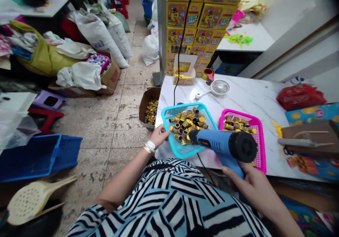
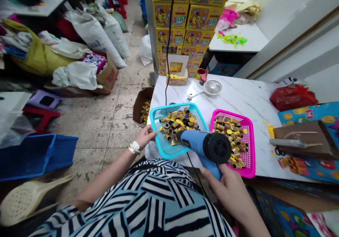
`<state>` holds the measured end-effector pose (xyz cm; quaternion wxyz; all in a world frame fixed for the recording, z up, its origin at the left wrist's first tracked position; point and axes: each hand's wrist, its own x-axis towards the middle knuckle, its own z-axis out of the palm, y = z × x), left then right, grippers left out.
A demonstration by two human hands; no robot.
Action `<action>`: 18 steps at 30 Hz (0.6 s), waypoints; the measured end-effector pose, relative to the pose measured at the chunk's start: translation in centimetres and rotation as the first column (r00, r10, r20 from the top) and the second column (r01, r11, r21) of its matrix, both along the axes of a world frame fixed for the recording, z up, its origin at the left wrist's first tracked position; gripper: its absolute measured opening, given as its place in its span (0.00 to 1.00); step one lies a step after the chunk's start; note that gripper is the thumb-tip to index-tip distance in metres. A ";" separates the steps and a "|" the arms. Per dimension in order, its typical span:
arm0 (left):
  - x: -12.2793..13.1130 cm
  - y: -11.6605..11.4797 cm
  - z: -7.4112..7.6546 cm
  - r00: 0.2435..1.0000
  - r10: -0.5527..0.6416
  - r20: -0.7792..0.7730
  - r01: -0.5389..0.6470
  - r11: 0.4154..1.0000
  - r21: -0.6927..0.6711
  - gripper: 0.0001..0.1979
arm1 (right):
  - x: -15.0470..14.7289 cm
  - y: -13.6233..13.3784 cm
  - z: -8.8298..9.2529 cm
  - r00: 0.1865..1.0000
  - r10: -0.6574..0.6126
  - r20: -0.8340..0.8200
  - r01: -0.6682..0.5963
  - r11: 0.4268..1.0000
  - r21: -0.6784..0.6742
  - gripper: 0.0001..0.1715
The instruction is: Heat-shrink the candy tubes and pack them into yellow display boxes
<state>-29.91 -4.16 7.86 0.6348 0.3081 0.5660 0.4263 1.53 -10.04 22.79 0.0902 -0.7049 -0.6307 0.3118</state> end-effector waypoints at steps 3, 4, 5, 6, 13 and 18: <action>0.0 -0.6 0.1 0.999 0.020 0.039 -0.020 1.000 -0.003 0.16 | -0.3 1.6 0.5 0.992 -0.023 0.127 0.021 1.000 0.019 0.28; 0.0 -0.8 0.2 0.998 0.021 0.056 -0.020 1.000 -0.010 0.15 | -0.2 2.0 0.6 0.986 -0.037 0.165 0.028 0.998 0.054 0.27; -0.1 -1.0 0.4 0.997 0.021 0.072 -0.020 1.000 -0.018 0.15 | 0.0 2.1 0.7 0.982 -0.036 0.185 0.022 0.997 0.075 0.26; -0.1 -1.2 0.5 0.996 0.022 0.082 -0.019 0.999 -0.028 0.15 | 0.3 2.0 0.8 0.982 -0.019 0.186 0.005 0.997 0.072 0.26; -0.2 -1.9 0.9 0.994 0.036 0.101 -0.033 0.999 -0.035 0.13 | 0.8 -0.9 0.3 0.975 0.157 0.159 -0.161 0.987 0.018 0.25; -0.2 -2.1 0.9 0.990 0.033 0.137 -0.026 0.998 -0.054 0.14 | -2.8 -0.6 -2.1 0.917 0.363 0.168 -0.389 0.905 0.171 0.19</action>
